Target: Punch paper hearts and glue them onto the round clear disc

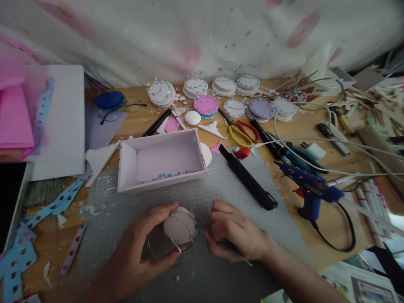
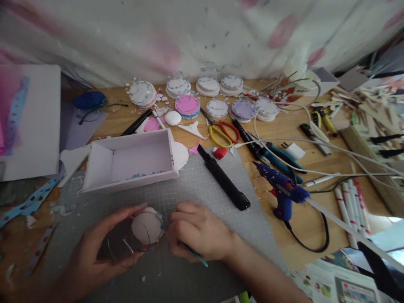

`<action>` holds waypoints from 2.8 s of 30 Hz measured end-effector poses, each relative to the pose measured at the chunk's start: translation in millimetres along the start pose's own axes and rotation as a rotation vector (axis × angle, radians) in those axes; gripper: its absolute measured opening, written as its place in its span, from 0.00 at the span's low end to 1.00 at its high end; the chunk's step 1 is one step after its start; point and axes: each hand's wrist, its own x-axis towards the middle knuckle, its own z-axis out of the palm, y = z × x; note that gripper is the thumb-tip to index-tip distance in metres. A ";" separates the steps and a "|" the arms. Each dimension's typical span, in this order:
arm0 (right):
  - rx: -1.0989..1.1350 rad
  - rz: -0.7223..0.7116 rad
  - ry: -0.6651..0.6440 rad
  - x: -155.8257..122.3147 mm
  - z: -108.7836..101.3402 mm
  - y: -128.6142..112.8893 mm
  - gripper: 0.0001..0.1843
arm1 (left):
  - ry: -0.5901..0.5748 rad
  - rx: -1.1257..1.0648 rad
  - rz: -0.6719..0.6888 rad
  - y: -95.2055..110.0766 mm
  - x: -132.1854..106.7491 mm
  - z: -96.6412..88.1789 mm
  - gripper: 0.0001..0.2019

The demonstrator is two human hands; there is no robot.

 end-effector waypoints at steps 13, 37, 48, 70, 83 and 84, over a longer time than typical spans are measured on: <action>-0.070 -0.050 -0.032 -2.4 2.5 0.6 0.14 | 0.014 0.010 -0.093 -3.4 -2.0 2.5 0.29; 0.438 0.328 0.360 -7.5 7.5 -3.0 0.14 | 0.086 0.064 0.100 -4.2 2.4 1.8 0.30; 0.477 0.350 0.264 -4.3 7.2 -7.2 0.13 | 0.045 0.049 0.184 -1.8 5.6 -1.2 0.32; 0.414 0.354 0.213 -5.9 8.2 -3.1 0.16 | 0.040 0.068 0.186 -5.2 1.9 1.2 0.31; 0.663 0.383 0.484 1.2 10.7 10.1 0.13 | 0.029 0.298 0.113 -24.0 0.2 4.5 0.42; 0.673 0.374 0.493 2.2 10.6 10.7 0.13 | 0.036 0.279 0.110 -24.8 0.1 4.6 0.44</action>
